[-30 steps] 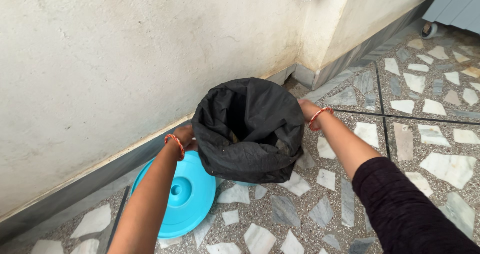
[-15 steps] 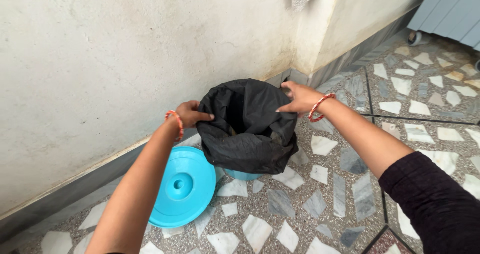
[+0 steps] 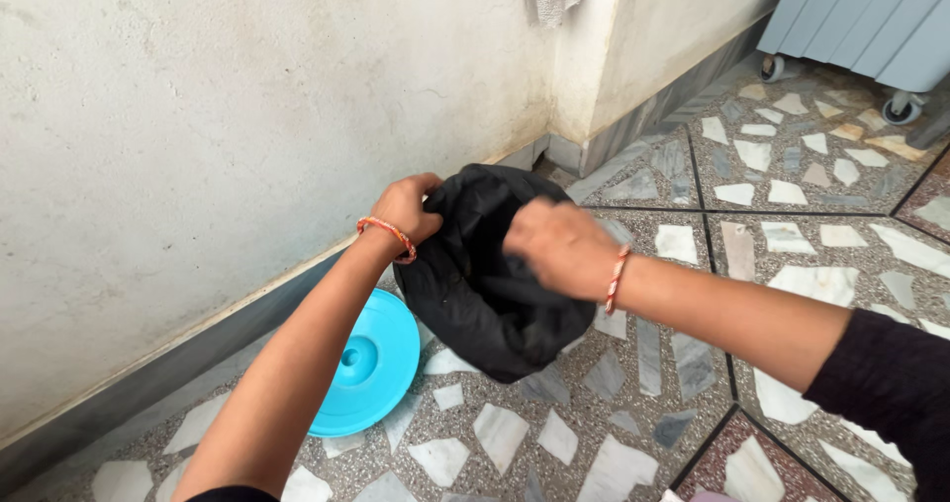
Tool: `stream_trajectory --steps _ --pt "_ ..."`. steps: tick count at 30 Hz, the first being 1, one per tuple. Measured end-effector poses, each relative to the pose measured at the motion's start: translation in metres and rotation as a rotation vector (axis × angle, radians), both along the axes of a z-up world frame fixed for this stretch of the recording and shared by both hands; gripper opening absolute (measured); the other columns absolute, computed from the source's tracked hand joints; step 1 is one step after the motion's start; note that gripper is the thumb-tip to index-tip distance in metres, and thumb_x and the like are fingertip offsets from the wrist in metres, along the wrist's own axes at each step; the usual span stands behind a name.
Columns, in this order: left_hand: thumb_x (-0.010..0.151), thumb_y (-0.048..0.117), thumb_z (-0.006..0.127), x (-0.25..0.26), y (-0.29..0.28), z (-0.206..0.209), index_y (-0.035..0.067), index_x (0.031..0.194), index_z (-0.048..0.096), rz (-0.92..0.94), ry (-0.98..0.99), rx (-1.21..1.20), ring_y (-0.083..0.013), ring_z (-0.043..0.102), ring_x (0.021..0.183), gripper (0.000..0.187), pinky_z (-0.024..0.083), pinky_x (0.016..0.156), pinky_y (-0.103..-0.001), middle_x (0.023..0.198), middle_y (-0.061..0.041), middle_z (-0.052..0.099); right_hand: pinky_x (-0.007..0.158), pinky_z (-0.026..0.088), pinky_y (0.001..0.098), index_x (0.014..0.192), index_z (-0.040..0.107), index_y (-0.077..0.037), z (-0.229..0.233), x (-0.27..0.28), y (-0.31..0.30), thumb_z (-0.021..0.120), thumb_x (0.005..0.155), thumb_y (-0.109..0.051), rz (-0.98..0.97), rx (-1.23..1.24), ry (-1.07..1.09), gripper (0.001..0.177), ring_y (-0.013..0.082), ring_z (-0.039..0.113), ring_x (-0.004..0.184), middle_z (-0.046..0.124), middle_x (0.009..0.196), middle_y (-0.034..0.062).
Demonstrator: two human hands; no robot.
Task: The person opens a black plastic bag and stretches its opening around the rim of a blue trash bin, then presses the bag down into the bin and places a lid on top.
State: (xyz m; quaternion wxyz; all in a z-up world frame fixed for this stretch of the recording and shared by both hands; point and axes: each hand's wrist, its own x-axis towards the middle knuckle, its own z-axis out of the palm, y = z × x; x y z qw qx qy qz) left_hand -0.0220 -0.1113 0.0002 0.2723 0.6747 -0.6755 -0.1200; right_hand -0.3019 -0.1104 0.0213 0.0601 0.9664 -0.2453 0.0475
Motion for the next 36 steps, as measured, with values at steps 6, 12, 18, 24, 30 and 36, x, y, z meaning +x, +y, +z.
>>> stream_trajectory --steps 6,12,18,24,30,36 --pt "0.069 0.008 0.071 -0.025 0.003 0.010 0.015 0.120 0.071 -0.054 -0.109 0.000 -0.0355 0.067 0.109 0.052 0.054 0.090 -0.047 0.116 -0.013 0.073 0.097 0.046 0.0478 0.126 0.072 -0.024 -0.084 0.025 -0.016 0.074 0.083 -0.033 0.127 0.181 0.180 0.044 0.0325 0.049 0.129 0.058 0.138 0.0090" --pt "0.068 0.011 0.074 -0.029 -0.001 0.012 0.018 0.121 0.071 -0.105 -0.130 0.038 -0.0355 0.067 0.110 0.053 0.054 0.093 -0.045 0.118 -0.013 0.072 0.105 0.042 0.0488 0.129 0.072 -0.013 -0.157 0.044 -0.037 0.069 0.095 -0.030 -0.168 -0.005 0.831 0.038 0.0294 0.051 0.135 0.066 0.137 0.0082" --pt "0.069 0.013 0.075 -0.040 -0.001 0.012 0.017 0.121 0.070 -0.176 -0.167 0.041 -0.0343 0.068 0.110 0.052 0.055 0.093 -0.044 0.116 -0.013 0.073 0.098 0.046 0.0520 0.131 0.069 -0.013 -0.156 0.052 -0.033 0.074 0.092 -0.030 -0.195 -0.035 1.041 0.043 0.0333 0.049 0.134 0.065 0.135 0.0076" --pt "0.070 0.011 0.075 -0.043 0.013 0.017 0.022 0.124 0.068 -0.160 -0.283 0.084 -0.0345 0.066 0.113 0.056 0.054 0.091 -0.046 0.119 -0.009 0.072 0.094 0.049 0.0508 0.130 0.068 -0.012 -0.162 0.064 -0.044 0.073 0.092 -0.027 -0.199 0.225 0.684 0.042 0.0339 0.054 0.127 0.066 0.131 0.0105" --pt "0.067 0.011 0.075 -0.027 0.016 0.012 0.019 0.123 0.067 -0.209 -0.229 -0.002 -0.0360 0.066 0.110 0.057 0.055 0.090 -0.045 0.118 -0.012 0.071 0.091 0.051 0.0497 0.130 0.068 -0.010 -0.161 0.086 -0.036 0.073 0.091 -0.023 -0.058 0.454 0.602 0.041 0.0345 0.058 0.121 0.068 0.127 0.0133" --pt "0.071 0.011 0.070 -0.040 0.026 0.017 0.025 0.119 0.072 -0.183 -0.220 0.135 -0.0319 0.069 0.109 0.051 0.055 0.090 -0.045 0.113 -0.007 0.076 0.087 0.054 0.0486 0.129 0.067 -0.009 -0.196 0.117 0.006 0.073 0.090 -0.020 0.010 0.394 0.845 0.041 0.0350 0.063 0.114 0.069 0.123 0.0162"
